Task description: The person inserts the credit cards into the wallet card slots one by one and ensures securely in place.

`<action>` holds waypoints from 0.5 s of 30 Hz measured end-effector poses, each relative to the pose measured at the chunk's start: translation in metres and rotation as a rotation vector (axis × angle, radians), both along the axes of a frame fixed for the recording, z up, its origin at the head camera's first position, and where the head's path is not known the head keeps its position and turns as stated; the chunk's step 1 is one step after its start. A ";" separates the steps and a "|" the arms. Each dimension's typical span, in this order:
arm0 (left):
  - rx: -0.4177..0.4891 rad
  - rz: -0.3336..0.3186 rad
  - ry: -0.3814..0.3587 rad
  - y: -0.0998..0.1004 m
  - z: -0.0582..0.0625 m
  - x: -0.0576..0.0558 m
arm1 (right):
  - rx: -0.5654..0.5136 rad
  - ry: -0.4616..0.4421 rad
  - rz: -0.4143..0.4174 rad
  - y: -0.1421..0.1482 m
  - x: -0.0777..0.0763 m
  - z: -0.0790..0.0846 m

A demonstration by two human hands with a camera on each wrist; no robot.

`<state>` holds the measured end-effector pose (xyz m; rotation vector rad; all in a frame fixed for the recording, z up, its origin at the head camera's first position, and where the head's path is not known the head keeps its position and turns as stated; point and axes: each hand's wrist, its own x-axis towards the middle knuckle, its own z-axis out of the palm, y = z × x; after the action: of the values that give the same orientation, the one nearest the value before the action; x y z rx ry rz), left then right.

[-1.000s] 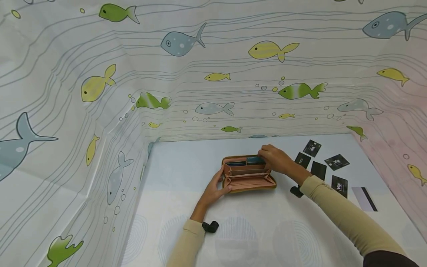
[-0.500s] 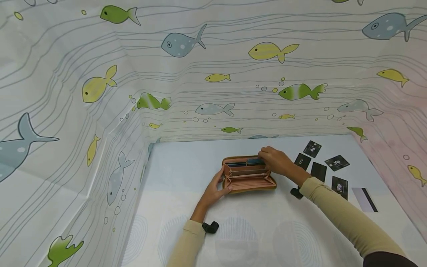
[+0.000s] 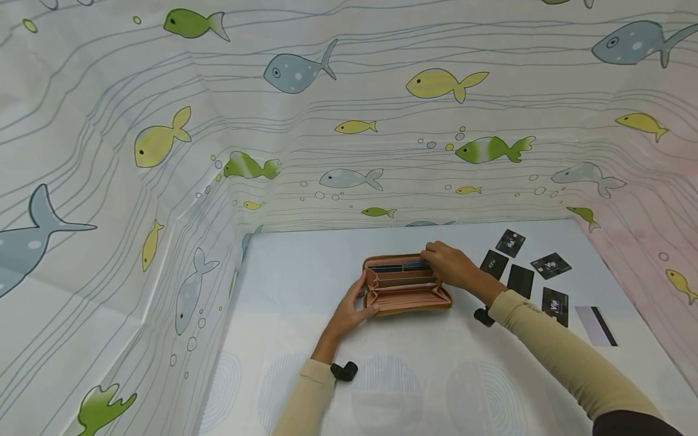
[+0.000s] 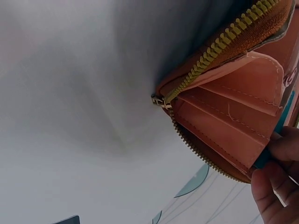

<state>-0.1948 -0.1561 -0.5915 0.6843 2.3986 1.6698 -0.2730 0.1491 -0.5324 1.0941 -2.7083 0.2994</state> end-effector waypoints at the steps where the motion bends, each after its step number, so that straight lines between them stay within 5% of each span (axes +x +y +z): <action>1: 0.001 0.000 0.000 0.000 0.000 0.000 | 0.001 0.000 0.000 0.000 0.000 0.000; 15: -0.004 0.001 0.007 0.001 -0.001 0.000 | 0.005 0.010 0.005 0.001 0.000 -0.004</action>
<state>-0.1951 -0.1552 -0.5922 0.6890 2.4067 1.6654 -0.2728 0.1502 -0.5364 1.1017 -2.6991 0.2868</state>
